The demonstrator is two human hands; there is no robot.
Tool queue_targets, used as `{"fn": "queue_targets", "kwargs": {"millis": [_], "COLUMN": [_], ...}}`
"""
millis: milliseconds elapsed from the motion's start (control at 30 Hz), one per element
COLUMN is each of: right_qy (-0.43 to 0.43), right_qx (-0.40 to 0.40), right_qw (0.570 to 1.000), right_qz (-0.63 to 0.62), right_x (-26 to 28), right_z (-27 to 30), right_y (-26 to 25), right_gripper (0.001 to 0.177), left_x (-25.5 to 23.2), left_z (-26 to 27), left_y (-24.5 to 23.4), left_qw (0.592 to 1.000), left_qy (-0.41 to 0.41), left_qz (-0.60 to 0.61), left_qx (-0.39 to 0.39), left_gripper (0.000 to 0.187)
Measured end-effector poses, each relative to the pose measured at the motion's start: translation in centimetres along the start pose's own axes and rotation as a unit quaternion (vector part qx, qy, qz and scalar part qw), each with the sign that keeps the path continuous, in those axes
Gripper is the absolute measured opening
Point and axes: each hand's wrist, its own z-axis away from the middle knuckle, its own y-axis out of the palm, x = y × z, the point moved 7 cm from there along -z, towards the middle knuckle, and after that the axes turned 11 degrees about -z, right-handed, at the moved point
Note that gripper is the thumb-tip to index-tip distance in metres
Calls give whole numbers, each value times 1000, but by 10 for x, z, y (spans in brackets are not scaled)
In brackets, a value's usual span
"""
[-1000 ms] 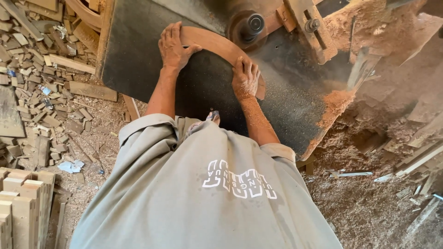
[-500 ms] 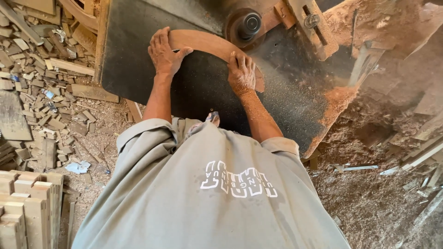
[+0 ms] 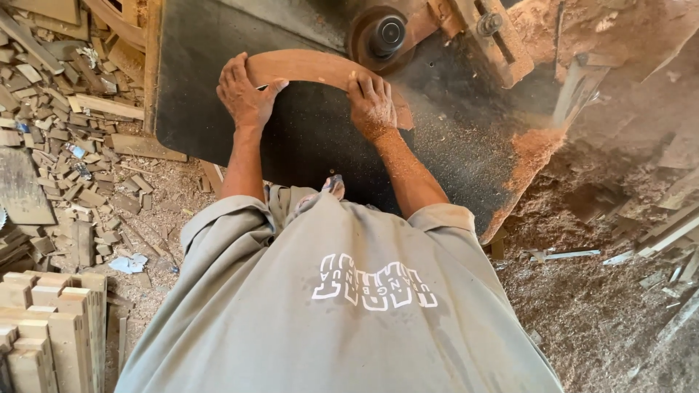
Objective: The person sands a curved wooden piece on a stationary spindle sander. They repeatedly rotate and reposition the piece to sand different sections of its edges and surfaces.
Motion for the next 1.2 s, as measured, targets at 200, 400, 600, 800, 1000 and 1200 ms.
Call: {"fn": "queue_targets", "kwargs": {"millis": [200,400,600,800,1000,1200], "right_qy": [-9,-35,-43,-52,-76,-97], "right_qx": [23,-3,36,60,31,43], "right_qw": [1000,999,998,997,996,994], "right_qz": [-10,-15,-8,-6,-29,-40], "right_x": [-3,6,3,5,11,12], "right_z": [-4,-15,-19,-25,-33,-36], "right_y": [13,7,22,30,24,31], "right_gripper": [37,33,43,42,35,35], "left_x": [10,14,21,27,29,33], "left_z": [5,7,10,14,20,26], "left_y": [-1,-12,-16,-20,-30,-30], "left_qw": [1000,999,998,997,996,994], "left_qy": [-24,-31,-45,-39,-60,-61], "left_qz": [-13,-20,-40,-55,-43,-63], "left_qx": [-1,-14,-7,-45,-58,-70], "left_gripper": [107,101,101,100,101,100]}}
